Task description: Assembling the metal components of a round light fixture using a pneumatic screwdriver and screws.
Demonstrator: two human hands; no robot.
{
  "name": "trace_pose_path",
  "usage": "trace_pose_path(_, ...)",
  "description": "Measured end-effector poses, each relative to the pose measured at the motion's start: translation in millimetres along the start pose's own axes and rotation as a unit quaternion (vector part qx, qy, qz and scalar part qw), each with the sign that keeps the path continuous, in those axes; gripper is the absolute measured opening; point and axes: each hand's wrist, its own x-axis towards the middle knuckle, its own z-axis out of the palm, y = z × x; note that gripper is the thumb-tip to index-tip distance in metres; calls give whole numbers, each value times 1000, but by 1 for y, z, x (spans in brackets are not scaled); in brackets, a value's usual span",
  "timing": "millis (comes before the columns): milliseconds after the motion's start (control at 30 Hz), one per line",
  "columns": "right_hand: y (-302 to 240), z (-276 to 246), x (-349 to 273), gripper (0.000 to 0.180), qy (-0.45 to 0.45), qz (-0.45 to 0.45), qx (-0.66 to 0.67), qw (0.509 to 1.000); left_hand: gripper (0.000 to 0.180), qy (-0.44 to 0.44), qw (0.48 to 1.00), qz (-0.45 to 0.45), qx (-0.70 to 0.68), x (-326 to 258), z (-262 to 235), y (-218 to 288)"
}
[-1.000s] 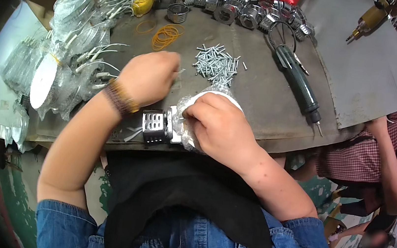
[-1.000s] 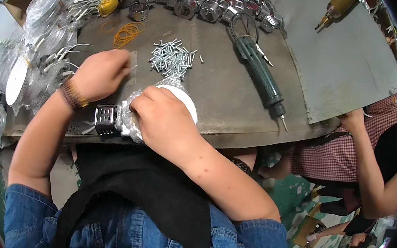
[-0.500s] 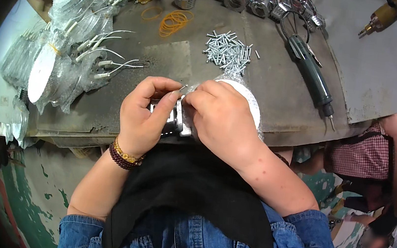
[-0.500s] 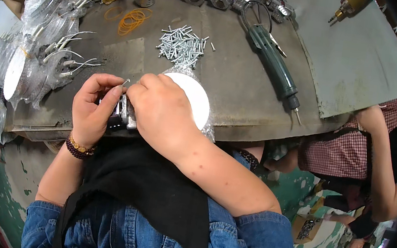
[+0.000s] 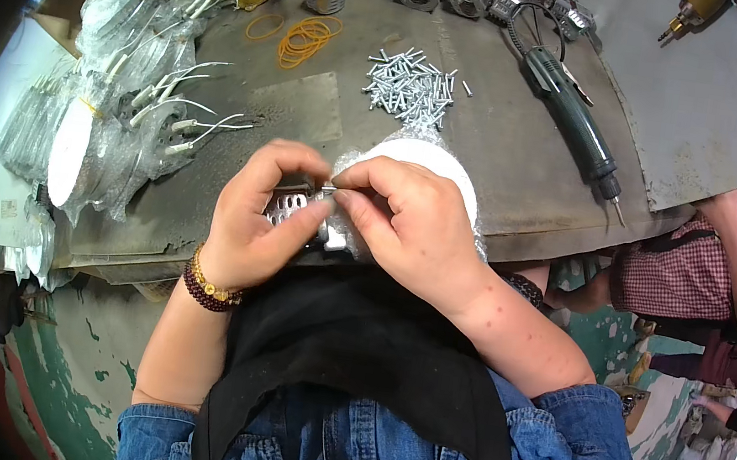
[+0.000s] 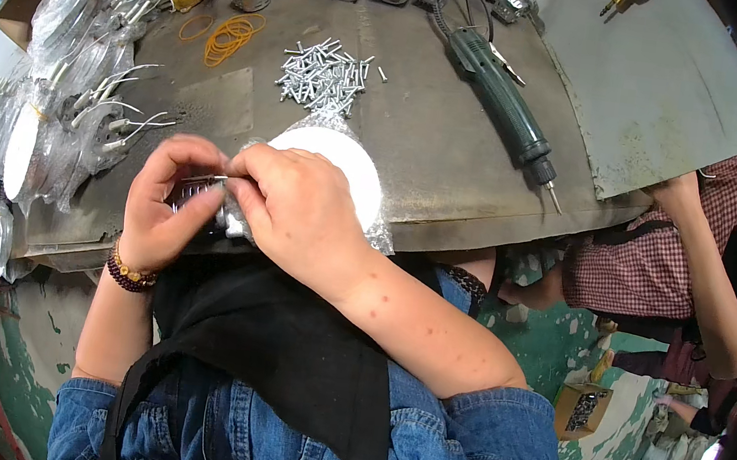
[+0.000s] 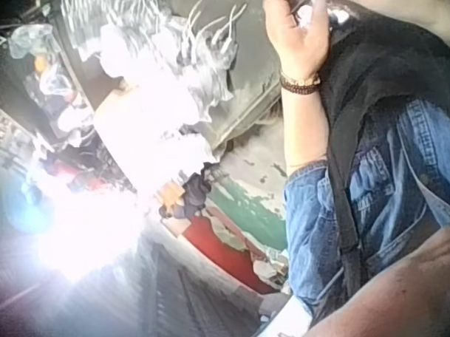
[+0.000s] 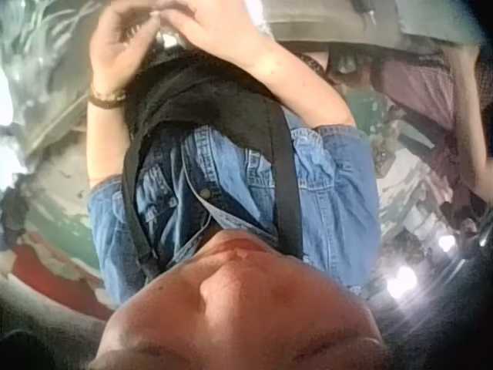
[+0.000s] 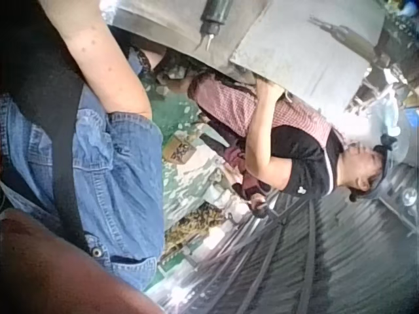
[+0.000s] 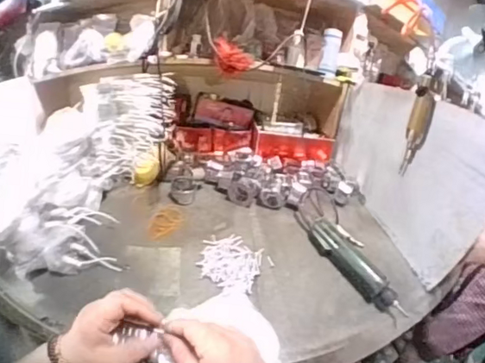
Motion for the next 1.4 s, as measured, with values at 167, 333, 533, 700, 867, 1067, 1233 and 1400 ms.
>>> trace_pose_path(167, -5, -2, -1, 7, -12, 14, 26, 999, 82, -40, 992, 10, 116, 4, 5, 9)
trace_pose_path(333, -7, -16, -4, 7, -60, 31, 17, 998, 82, -71, 993, -43, 86, 2, 2, 10)
trace_pose_path(533, -8, -8, -11, 8, -56, -92, -135, 985, 72, -45, 993, -31, 109, 7, 6, 13)
trace_pose_path(700, -17, -14, -6, 10, -66, -120, -195, 971, 72, -40, 993, -10, 115, 8, 8, 15)
trace_pose_path(867, -21, -7, -6, 11, -62, -137, -271, 951, 74, -45, 989, 14, 137, 9, 6, 13)
trace_pose_path(1067, -20, -4, -7, 11, -52, -151, -259, 953, 73, -35, 991, 19, 131, 9, 7, 11)
trace_pose_path(1233, -24, -3, -6, 13, -40, -182, -264, 946, 70, -31, 986, 43, 155, 10, 7, 12)
trace_pose_path(1400, -5, 0, -10, 14, -50, -116, -166, 978, 70, -32, 989, 32, 143, 8, 6, 12)
